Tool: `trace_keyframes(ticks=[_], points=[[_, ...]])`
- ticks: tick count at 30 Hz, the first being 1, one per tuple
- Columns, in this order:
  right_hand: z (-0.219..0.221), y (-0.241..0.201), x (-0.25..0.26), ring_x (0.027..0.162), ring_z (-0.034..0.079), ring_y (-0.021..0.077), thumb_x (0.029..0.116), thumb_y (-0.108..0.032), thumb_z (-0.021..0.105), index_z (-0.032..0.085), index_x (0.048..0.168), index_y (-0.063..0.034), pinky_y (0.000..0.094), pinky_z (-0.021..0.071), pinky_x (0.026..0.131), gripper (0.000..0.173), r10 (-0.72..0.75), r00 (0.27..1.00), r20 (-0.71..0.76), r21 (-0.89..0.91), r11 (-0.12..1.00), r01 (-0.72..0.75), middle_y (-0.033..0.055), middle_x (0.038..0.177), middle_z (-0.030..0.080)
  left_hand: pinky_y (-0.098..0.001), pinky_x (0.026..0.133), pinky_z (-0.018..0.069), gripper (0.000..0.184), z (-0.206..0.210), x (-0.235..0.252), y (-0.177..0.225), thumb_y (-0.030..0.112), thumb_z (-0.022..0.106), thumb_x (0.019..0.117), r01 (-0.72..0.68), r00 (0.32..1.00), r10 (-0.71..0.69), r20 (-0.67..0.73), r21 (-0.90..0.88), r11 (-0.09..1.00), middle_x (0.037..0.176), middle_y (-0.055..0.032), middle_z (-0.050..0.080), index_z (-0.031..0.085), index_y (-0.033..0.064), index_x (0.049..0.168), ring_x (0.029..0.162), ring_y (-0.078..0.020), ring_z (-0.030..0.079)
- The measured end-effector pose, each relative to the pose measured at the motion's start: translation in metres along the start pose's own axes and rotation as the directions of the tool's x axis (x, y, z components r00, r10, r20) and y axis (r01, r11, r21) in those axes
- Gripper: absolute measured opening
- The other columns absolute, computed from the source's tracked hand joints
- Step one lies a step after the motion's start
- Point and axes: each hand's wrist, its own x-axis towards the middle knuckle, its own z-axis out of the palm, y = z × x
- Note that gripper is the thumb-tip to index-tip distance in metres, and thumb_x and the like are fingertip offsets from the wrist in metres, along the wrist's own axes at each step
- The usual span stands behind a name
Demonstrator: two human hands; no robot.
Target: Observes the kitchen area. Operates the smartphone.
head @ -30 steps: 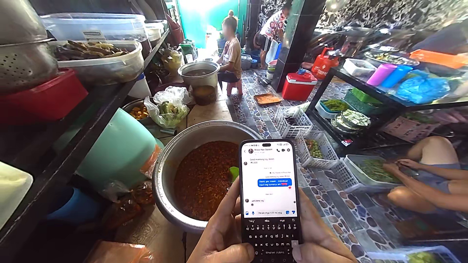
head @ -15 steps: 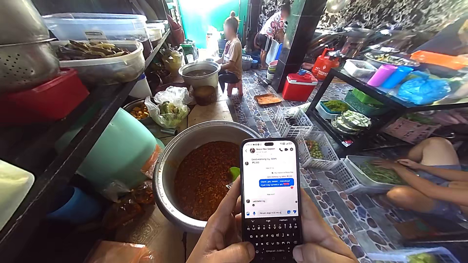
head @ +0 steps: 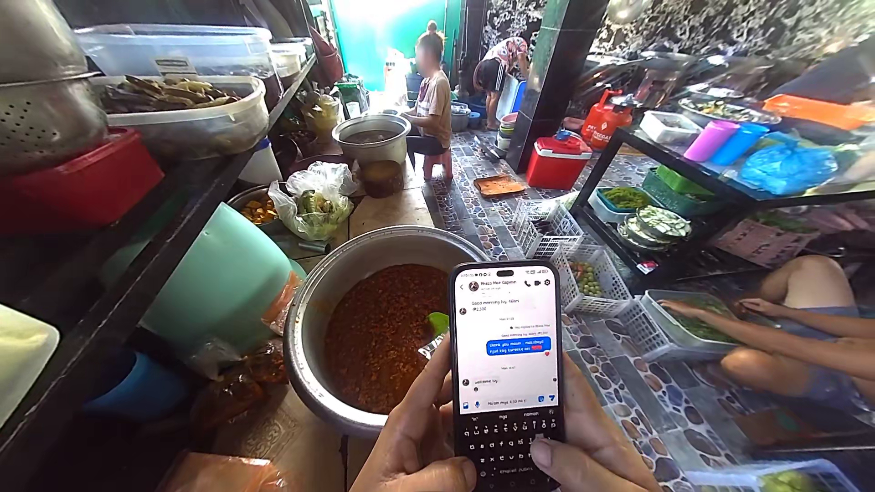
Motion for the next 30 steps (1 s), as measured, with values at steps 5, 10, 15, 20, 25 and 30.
trace_keyframes(ticks=[5, 10, 15, 20, 25, 30], points=[[0.009, 0.001, 0.000, 0.114, 0.070, 0.0253, 0.0934, 0.010, 0.052, 0.002, 0.155, -0.0026, 0.0395, 0.0666, 0.067, 0.080, -0.038, 0.991, -0.125, -0.089, 0.996, 0.027, 0.0088, 0.140, 0.059, -0.0359, 0.082, 0.0609, 0.093, 0.004, 0.001, -0.001, -0.007, 0.048, 0.0886, 0.005, 1.000, -0.005, -0.004, -0.003, 1.000, 0.158, -0.0086, 0.041, 0.000, 0.0159, 0.164, 0.126, -0.0208, 0.060], [0.006, -0.003, -0.002, 0.120, 0.067, 0.0295, 0.0794, 0.021, 0.056, -0.016, 0.155, -0.0019, 0.0476, 0.0662, 0.079, 0.106, 0.054, 0.998, -0.031, -0.085, 0.995, -0.057, 0.0131, 0.148, 0.050, -0.0357, 0.080, 0.0616, 0.092, -0.001, -0.001, -0.005, -0.006, 0.050, 0.0891, 0.014, 0.999, -0.015, -0.036, -0.014, 1.000, 0.155, -0.0086, 0.045, 0.002, 0.0168, 0.164, 0.124, -0.0210, 0.061], [-0.005, 0.005, -0.004, 0.125, 0.063, 0.0301, 0.0870, 0.009, 0.050, -0.018, 0.156, -0.0053, 0.0470, 0.0653, 0.077, 0.098, 0.024, 0.998, 0.057, 0.021, 0.999, -0.025, 0.0124, 0.152, 0.046, -0.0363, 0.079, 0.0618, 0.092, -0.001, -0.002, -0.005, -0.005, 0.050, 0.0900, 0.015, 0.999, -0.015, -0.035, -0.020, 1.000, 0.155, -0.0085, 0.046, 0.001, 0.0180, 0.164, 0.124, -0.0218, 0.062], [-0.007, 0.006, -0.003, 0.129, 0.060, 0.0307, 0.0854, 0.007, 0.045, -0.014, 0.158, -0.0099, 0.0487, 0.0640, 0.079, 0.095, 0.009, 0.996, 0.088, 0.075, 0.997, -0.016, 0.0105, 0.153, 0.047, -0.0346, 0.078, 0.0617, 0.091, -0.001, -0.003, -0.005, -0.004, 0.051, 0.0909, 0.010, 0.999, -0.011, -0.034, -0.020, 1.000, 0.155, -0.0073, 0.046, 0.002, 0.0188, 0.164, 0.121, -0.0200, 0.063], [-0.006, 0.004, -0.003, 0.130, 0.059, 0.0283, 0.0805, 0.010, 0.041, -0.013, 0.158, -0.0093, 0.0493, 0.0636, 0.082, 0.096, 0.023, 0.996, 0.084, 0.081, 0.996, -0.030, 0.0080, 0.150, 0.049, -0.0328, 0.076, 0.0614, 0.092, -0.001, -0.003, -0.005, -0.004, 0.051, 0.0912, 0.014, 1.000, -0.014, -0.025, -0.012, 1.000, 0.157, -0.0070, 0.044, 0.001, 0.0194, 0.164, 0.120, -0.0193, 0.063], [-0.006, 0.007, -0.004, 0.131, 0.059, 0.0305, 0.0835, 0.008, 0.046, -0.011, 0.158, -0.0099, 0.0497, 0.0633, 0.081, 0.096, 0.003, 0.997, 0.074, 0.095, 0.995, -0.010, 0.0098, 0.153, 0.047, -0.0330, 0.075, 0.0613, 0.091, 0.000, -0.002, -0.005, -0.005, 0.050, 0.0901, 0.020, 0.999, -0.020, -0.033, -0.009, 1.000, 0.155, -0.0072, 0.045, 0.001, 0.0183, 0.164, 0.118, -0.0193, 0.065]])
